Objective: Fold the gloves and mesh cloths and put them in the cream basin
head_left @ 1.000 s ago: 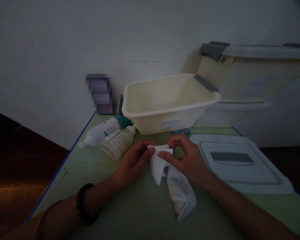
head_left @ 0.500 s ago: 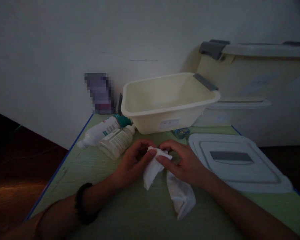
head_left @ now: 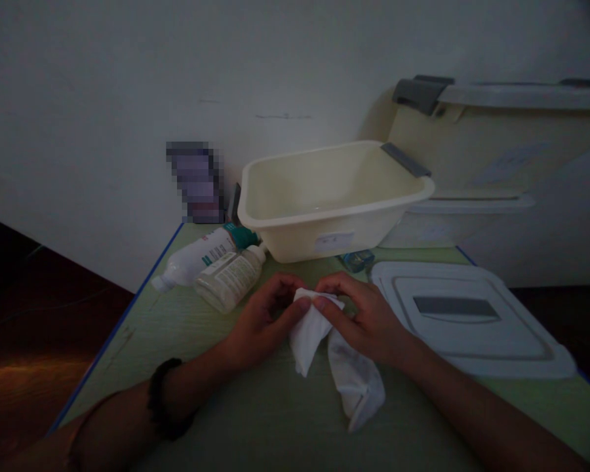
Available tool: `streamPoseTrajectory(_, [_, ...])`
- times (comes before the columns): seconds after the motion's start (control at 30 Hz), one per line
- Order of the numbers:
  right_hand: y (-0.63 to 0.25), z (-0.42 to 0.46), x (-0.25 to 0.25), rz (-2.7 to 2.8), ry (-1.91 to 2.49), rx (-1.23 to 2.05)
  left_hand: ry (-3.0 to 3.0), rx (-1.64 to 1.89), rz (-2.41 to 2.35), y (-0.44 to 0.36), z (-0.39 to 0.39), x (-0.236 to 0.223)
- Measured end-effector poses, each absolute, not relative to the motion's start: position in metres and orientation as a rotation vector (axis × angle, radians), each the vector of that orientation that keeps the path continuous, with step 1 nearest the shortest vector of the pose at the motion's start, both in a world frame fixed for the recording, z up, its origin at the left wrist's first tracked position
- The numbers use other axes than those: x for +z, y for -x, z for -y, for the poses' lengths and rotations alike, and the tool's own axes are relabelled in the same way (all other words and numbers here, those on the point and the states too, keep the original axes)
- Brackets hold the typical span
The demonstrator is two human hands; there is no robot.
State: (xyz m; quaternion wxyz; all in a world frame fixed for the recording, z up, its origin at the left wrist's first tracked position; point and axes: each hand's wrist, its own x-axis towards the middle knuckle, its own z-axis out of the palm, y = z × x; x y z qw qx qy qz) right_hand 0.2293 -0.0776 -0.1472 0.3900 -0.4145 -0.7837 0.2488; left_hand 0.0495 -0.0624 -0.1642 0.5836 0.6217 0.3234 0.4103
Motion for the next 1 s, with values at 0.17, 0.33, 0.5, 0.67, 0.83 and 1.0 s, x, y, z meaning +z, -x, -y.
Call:
streamPoseTrajectory(0.17, [-0.2296,0.0778,-0.1447,2.009,1.067,0.669,-1.462,0.962,-0.768,-0.048,0.0622,-0.165])
streamPoseTrajectory(0.33, [-0.2297,0.078,-0.1455,2.014,1.06,0.694,-1.452,0.962,-0.783,-0.048,0.0626,-0.1645])
streamPoseTrajectory(0.5, [-0.2294,0.0785,-0.1488,1.929,1.08,0.674,-1.414,0.925,-0.768,-0.0485,0.0631,-0.1615])
streamPoseTrajectory(0.67, [-0.2301,0.0773,-0.1487,1.831,1.065,0.646,-1.504,0.784,-0.76,-0.0461,0.0624,-0.1625])
streamPoseTrajectory(0.83, [-0.2299,0.0763,-0.1499,1.854,1.068,0.588,-1.63,0.759,-0.849,-0.0459,0.063,-0.1632])
streamPoseTrajectory(1.0, [-0.2324,0.0771,-0.1462,1.893,1.119,0.538,-1.773,0.872,-0.891,-0.0446,0.0641,-0.1565])
